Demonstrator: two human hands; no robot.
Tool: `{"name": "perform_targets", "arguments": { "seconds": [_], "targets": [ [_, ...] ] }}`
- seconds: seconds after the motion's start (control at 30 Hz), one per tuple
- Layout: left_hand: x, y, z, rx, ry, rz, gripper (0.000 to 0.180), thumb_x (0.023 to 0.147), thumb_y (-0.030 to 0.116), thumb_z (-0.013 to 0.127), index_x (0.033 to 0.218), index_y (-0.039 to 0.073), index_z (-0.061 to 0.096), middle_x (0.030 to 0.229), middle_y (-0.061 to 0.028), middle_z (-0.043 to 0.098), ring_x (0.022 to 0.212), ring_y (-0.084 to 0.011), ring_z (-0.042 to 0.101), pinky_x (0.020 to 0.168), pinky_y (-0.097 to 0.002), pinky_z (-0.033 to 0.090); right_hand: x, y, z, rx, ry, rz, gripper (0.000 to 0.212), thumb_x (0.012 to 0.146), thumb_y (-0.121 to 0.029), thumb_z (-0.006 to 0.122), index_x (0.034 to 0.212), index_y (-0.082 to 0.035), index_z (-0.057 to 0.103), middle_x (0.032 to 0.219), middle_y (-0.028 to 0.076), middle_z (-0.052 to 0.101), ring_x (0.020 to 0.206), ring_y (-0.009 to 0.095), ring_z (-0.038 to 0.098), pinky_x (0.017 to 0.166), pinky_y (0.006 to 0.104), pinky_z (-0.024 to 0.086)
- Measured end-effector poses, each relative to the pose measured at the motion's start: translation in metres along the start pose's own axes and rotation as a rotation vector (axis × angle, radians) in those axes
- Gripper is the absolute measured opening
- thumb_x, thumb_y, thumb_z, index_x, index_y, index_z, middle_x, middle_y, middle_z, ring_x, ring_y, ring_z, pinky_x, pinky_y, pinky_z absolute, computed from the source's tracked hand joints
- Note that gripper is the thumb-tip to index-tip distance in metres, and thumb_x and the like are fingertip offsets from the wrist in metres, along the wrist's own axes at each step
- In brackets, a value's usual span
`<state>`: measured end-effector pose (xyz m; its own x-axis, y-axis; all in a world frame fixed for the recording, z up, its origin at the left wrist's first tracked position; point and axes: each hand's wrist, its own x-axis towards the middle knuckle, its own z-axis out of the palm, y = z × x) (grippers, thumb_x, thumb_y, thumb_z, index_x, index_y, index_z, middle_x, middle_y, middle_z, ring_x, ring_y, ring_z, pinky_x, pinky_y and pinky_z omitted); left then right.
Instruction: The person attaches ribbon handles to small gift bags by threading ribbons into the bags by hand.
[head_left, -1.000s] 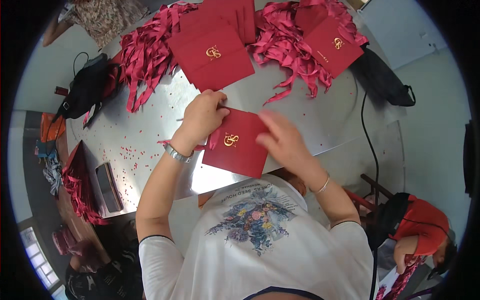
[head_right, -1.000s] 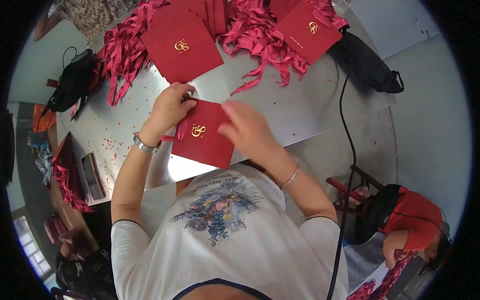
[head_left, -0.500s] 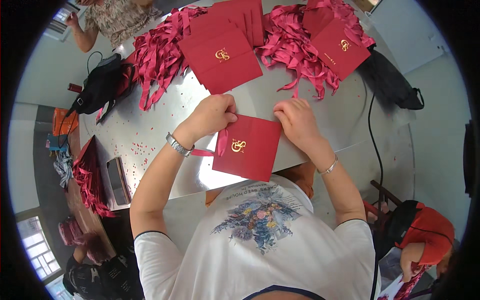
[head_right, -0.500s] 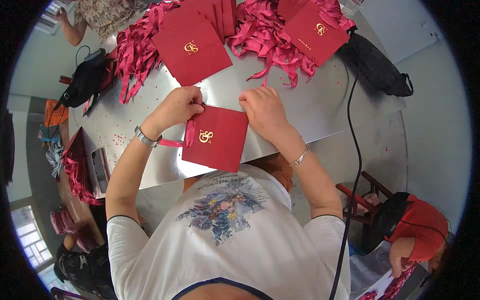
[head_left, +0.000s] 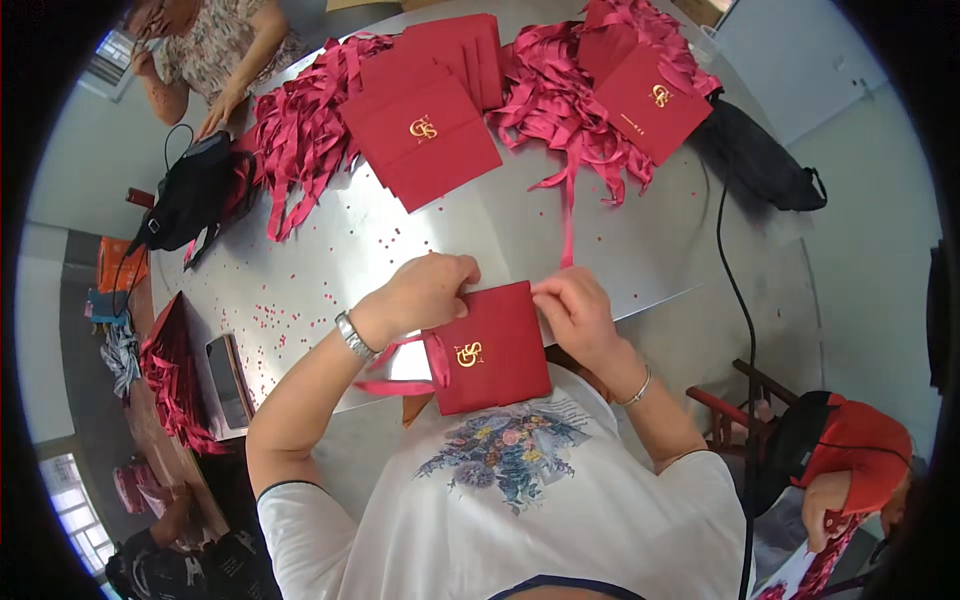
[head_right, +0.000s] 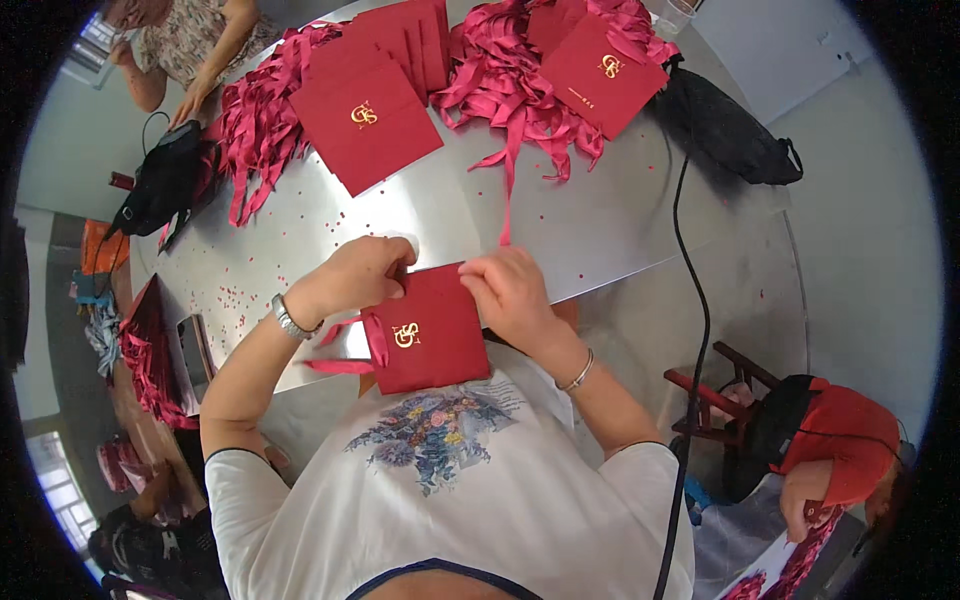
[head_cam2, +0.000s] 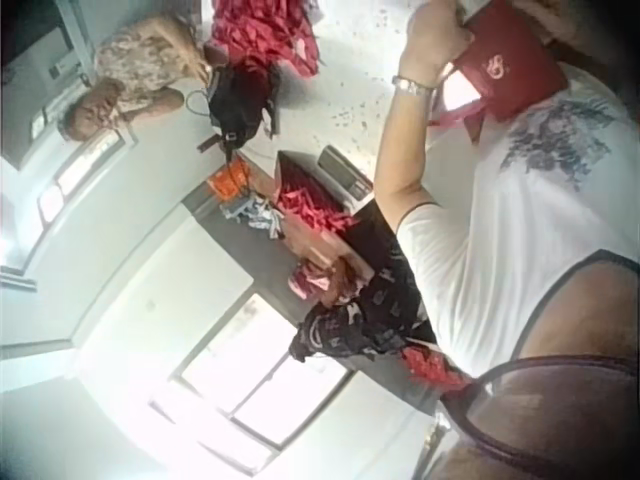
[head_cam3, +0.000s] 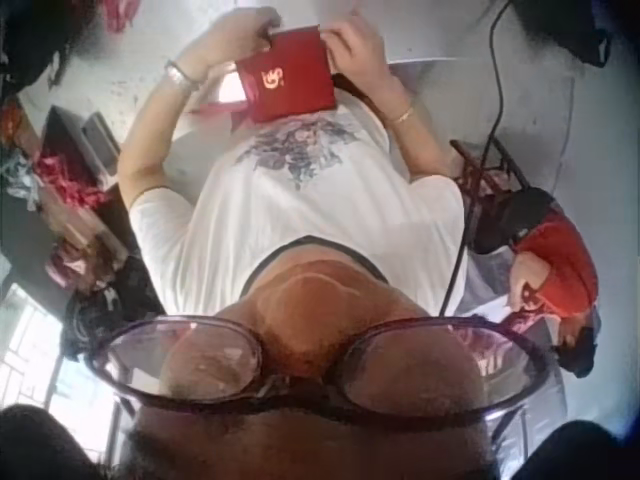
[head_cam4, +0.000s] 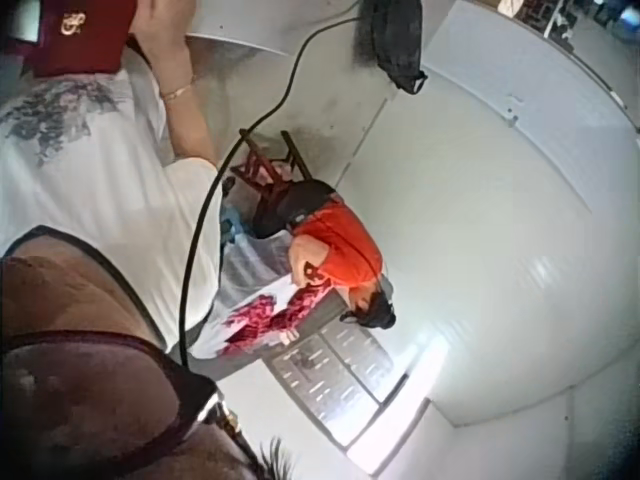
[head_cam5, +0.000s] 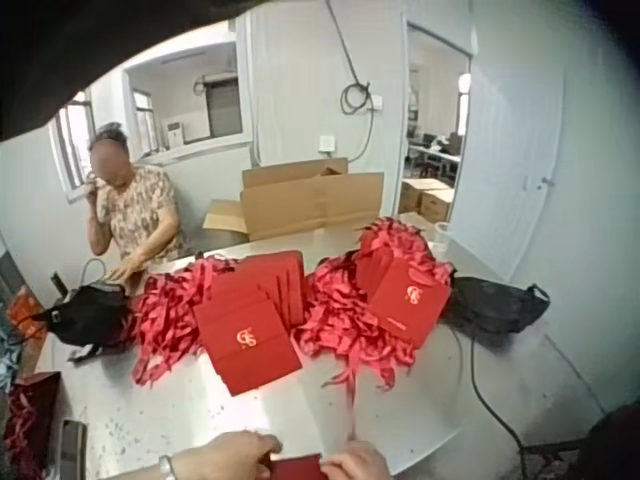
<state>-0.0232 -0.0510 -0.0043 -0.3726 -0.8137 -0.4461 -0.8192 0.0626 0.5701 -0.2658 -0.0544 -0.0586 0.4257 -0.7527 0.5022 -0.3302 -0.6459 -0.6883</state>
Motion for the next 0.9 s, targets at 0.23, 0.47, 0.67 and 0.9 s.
{"name": "perform_targets", "arguments": {
  "seconds": [0.23,0.47,0.67,0.9],
  "targets": [
    [-0.012,0.004,0.015,0.117,0.165,0.121,0.031,0.069,0.017,0.081,0.087,0.001,0.062,0.093,-0.0193,0.062,0.096,-0.0376,0.059,0.086,-0.0437,0.048,-0.01,0.002,0.0,0.131,0.035,0.106,0.007,0.08,-0.004,0.068,0.085,-0.004,0.063,0.078,0.011,0.062,0.074,0.031,0.058,0.07,0.0391,0.045],
    [-0.031,0.018,0.001,-0.295,0.129,0.127,0.033,0.073,0.007,0.074,0.101,-0.004,0.058,0.093,-0.0243,0.065,0.093,-0.0421,0.062,0.079,-0.0437,0.05,-0.019,0.001,0.001,0.112,0.022,0.138,0.008,0.08,0.0,0.068,0.086,-0.002,0.063,0.079,0.013,0.062,0.076,0.031,0.06,0.071,0.038,0.047],
    [-0.061,0.032,-0.059,-0.165,0.55,0.278,0.02,0.078,-0.001,0.068,0.097,-0.002,0.062,0.084,-0.0171,0.066,0.081,-0.0303,0.066,0.073,-0.036,0.051,-0.036,0.009,0.004,0.568,0.215,0.459,0.007,0.096,-0.004,0.057,0.102,0.0,0.058,0.093,0.002,0.061,0.086,0.009,0.056,0.079,0.0216,0.046],
    [-0.073,0.018,-0.042,0.201,0.926,0.619,0.036,0.062,-0.009,0.061,0.092,0.01,0.062,0.098,-0.0064,0.064,0.095,-0.0293,0.062,0.08,-0.0422,0.048,-0.037,0.017,0.003,0.573,0.25,0.397,0.008,0.097,-0.007,0.057,0.102,-0.001,0.057,0.092,0.003,0.061,0.087,0.009,0.056,0.08,0.0227,0.047]
  ]
}}
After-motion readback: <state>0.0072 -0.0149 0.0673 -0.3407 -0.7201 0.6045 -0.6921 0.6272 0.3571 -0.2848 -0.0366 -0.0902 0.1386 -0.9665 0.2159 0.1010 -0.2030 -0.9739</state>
